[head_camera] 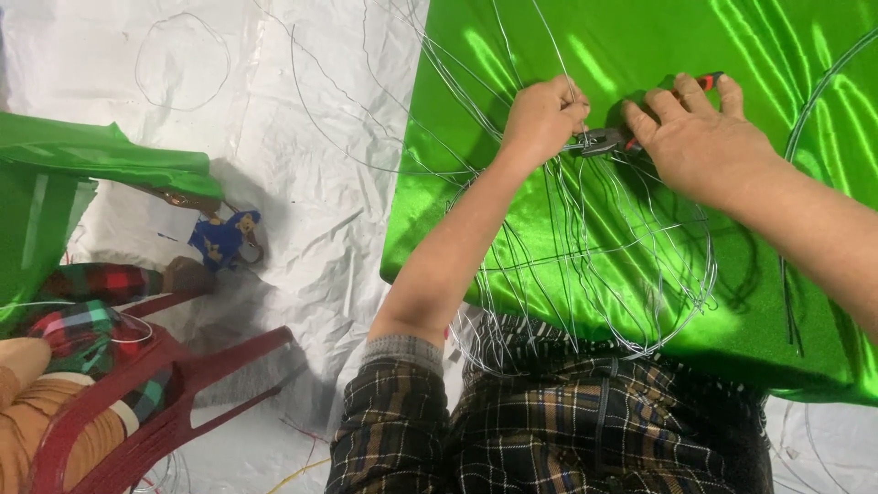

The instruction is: Reinforcing a circular wire frame by bending and securing metal wires using pliers

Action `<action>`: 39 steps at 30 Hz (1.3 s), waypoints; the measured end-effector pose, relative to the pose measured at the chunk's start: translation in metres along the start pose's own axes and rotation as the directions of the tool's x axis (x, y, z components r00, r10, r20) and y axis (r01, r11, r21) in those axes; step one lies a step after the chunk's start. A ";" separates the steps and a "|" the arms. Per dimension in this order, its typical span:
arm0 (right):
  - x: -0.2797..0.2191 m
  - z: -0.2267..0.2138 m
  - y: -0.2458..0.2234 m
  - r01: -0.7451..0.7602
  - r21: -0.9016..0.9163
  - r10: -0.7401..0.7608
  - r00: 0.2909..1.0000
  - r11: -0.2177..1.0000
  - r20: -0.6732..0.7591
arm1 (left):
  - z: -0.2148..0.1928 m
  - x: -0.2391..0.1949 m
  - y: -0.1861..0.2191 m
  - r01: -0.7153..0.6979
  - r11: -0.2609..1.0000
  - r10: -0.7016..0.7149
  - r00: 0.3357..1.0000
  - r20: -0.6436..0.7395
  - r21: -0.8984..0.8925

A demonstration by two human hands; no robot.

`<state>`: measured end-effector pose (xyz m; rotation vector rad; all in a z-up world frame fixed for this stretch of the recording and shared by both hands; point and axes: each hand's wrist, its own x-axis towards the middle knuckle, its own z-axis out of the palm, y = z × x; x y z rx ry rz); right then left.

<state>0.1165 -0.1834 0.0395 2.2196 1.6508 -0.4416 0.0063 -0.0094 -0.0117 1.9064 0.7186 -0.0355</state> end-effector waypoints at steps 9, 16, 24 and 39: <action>-0.002 -0.003 -0.001 0.000 -0.070 -0.002 1.000 0.998 -0.028 | -0.002 -0.004 0.004 0.022 0.999 -0.022 1.000 -0.010 0.025; 0.001 0.006 0.005 -0.006 -0.137 -0.004 0.997 0.991 -0.073 | -0.005 -0.007 0.007 0.034 0.999 -0.034 0.999 -0.017 -0.020; 0.002 -0.010 0.002 -0.016 -0.236 0.005 0.999 0.972 -0.046 | -0.010 -0.005 0.006 0.066 0.997 -0.066 0.998 -0.002 -0.051; -0.003 -0.059 -0.011 -0.060 -0.091 0.082 0.960 0.994 0.268 | -0.022 -0.006 0.007 0.018 0.994 -0.007 0.995 0.096 -0.111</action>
